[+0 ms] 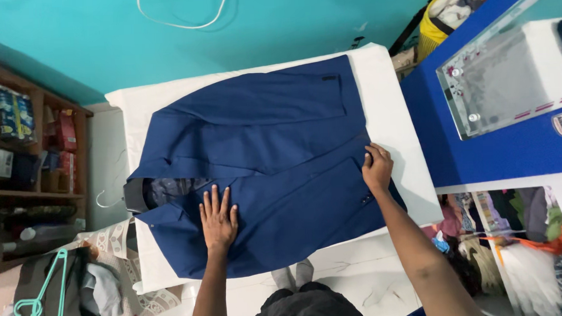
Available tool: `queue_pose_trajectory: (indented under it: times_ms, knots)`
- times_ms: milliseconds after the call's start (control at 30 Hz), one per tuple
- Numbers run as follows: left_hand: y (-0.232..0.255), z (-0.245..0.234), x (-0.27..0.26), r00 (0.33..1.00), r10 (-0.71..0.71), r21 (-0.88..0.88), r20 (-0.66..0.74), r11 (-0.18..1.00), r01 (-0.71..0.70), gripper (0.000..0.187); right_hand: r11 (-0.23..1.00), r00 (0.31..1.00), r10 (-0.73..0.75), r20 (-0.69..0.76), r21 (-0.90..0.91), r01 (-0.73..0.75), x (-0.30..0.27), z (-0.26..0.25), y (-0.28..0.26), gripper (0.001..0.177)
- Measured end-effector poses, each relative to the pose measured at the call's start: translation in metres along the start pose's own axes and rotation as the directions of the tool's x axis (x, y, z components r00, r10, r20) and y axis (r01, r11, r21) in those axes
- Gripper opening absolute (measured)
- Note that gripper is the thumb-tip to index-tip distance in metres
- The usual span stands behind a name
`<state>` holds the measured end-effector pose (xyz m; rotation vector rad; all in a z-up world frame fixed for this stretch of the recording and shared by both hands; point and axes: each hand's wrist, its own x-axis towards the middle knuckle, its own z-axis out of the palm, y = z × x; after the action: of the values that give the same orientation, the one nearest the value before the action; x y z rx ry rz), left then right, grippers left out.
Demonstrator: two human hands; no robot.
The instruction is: The person smooths a blue blazer on a white surface, places a hanger inside the collar, and then lifts the blazer to hang it in a closet. The person adjusts the blazer on the hanger and positions it among other garments.
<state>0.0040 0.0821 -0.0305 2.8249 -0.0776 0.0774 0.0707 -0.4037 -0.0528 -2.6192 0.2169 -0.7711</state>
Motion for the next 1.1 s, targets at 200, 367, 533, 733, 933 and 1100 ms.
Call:
queue_pose_trajectory:
  times_ms: [200, 367, 533, 733, 933, 1100]
  knots:
    - [0.003, -0.007, -0.001, 0.999, 0.004, -0.019, -0.042, 1.000, -0.005, 0.058, 0.950, 0.948, 0.301, 0.105, 0.058, -0.308, 0.038, 0.023, 0.019, 0.013]
    - [-0.001, 0.002, 0.000, 0.998, 0.006, -0.031, -0.064, 0.999, -0.008, 0.057, 0.640, 0.704, 0.573, 0.420, 0.307, -0.704, 0.097, 0.045, 0.043, 0.017]
    - [0.008, 0.017, 0.013, 0.982, -0.082, -0.090, -0.171, 0.994, 0.068, 0.049, 0.347, 0.473, 0.645, 0.601, 0.321, -0.881, 0.122, 0.053, 0.043, 0.023]
    - [0.012, 0.020, 0.018, 0.984, -0.072, -0.061, -0.163, 0.996, 0.063, 0.048, 0.450, 0.473, 0.722, 0.505, 0.178, -0.875, 0.125, 0.055, 0.052, 0.015]
    - [0.020, 0.018, 0.034, 0.966, -0.192, -0.093, -0.174, 0.980, 0.178, 0.032, 0.504, 0.544, 0.693, 0.473, 0.221, -0.835, 0.119, 0.058, 0.054, 0.015]
    - [0.019, 0.026, 0.039, 0.941, -0.234, -0.139, -0.245, 0.969, 0.205, 0.026, 0.541, 0.567, 0.678, 0.468, 0.205, -0.816, 0.117, 0.055, 0.054, 0.016]
